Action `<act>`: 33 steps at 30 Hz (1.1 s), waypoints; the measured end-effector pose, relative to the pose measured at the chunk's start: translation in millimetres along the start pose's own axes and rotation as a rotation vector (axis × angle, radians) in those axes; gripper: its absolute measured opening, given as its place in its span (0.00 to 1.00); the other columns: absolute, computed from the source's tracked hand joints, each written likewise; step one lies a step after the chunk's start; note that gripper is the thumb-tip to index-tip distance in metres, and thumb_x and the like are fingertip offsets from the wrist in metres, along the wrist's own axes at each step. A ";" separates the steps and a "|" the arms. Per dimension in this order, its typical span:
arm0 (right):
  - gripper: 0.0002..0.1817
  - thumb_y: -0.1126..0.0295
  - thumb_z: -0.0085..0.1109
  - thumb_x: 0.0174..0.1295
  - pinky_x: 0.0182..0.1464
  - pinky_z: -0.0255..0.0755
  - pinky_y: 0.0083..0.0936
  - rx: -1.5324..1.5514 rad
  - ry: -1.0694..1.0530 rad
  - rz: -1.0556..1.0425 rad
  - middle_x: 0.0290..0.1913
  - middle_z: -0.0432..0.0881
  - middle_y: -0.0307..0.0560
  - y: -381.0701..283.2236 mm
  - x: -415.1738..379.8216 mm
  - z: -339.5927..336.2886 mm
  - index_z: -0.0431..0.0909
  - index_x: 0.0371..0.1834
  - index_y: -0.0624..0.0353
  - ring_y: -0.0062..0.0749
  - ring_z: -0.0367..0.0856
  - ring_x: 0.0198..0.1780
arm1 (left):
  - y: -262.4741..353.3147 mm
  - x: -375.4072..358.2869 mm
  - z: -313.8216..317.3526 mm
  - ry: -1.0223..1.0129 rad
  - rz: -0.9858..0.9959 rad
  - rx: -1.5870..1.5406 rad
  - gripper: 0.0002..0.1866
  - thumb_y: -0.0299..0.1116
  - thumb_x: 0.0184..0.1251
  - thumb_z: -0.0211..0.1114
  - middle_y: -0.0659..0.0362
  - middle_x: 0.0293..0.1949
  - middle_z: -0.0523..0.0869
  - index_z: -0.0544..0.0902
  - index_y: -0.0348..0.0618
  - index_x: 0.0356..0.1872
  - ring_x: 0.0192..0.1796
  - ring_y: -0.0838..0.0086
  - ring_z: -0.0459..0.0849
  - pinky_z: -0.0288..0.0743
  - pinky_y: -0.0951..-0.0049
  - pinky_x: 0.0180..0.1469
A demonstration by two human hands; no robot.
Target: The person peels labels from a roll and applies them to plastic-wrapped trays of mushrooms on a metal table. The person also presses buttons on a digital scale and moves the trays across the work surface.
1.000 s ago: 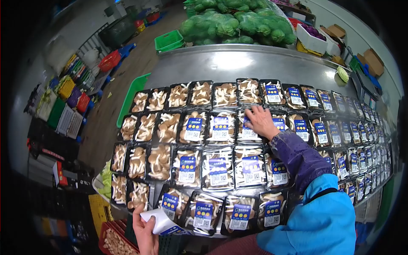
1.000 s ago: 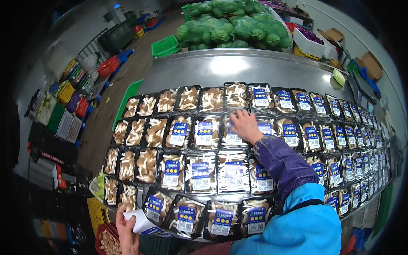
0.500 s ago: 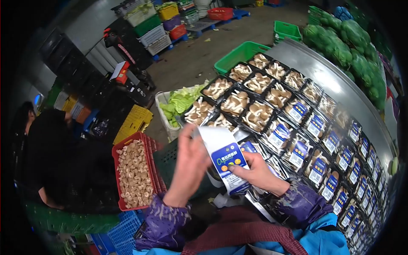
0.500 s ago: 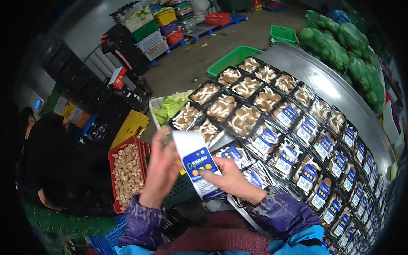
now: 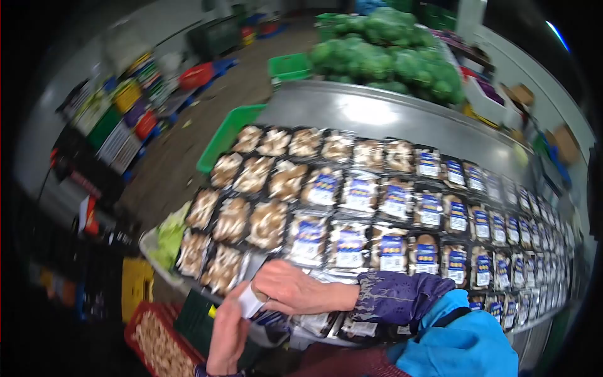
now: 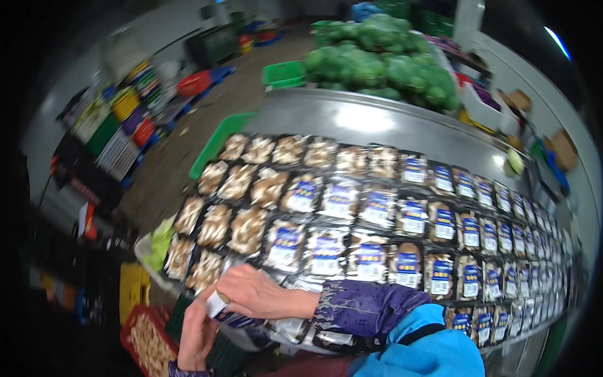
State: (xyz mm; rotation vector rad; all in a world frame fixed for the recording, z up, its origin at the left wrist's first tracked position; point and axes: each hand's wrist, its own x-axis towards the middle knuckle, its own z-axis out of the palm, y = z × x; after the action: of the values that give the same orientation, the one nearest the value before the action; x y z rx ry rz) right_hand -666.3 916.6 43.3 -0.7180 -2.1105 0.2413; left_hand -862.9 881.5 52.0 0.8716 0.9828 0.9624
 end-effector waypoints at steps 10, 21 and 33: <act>0.11 0.77 0.48 0.63 0.47 0.68 0.22 0.162 0.429 0.992 0.39 0.71 0.41 252.6 -116.7 -247.7 0.64 0.48 0.59 0.24 0.71 0.43 | -29.2 52.7 -22.1 0.429 0.076 0.279 0.22 0.22 0.60 0.61 0.57 0.45 0.77 0.68 0.42 0.56 0.43 0.74 0.77 0.74 0.76 0.41; 0.16 0.72 0.56 0.52 0.41 0.72 0.41 -0.964 0.031 0.832 0.44 0.73 0.47 380.0 -206.0 -210.1 0.68 0.45 0.53 0.42 0.76 0.45 | -17.8 47.6 17.6 0.514 0.004 0.334 0.23 0.20 0.60 0.59 0.52 0.54 0.74 0.68 0.42 0.58 0.54 0.66 0.75 0.74 0.69 0.52; 0.34 0.70 0.64 0.47 0.65 0.57 0.31 0.516 -0.346 0.528 0.60 0.69 0.49 88.9 -23.7 -12.1 0.65 0.61 0.57 0.37 0.63 0.65 | 35.3 2.5 10.8 0.350 0.160 -0.044 0.25 0.17 0.59 0.58 0.54 0.48 0.77 0.66 0.42 0.59 0.49 0.70 0.78 0.74 0.71 0.51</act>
State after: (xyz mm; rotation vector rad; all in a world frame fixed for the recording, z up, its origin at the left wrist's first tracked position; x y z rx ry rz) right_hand -609.9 974.4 -2.5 -0.9464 -1.9946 1.2228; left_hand -861.0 893.7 86.9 0.7666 1.1958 1.2983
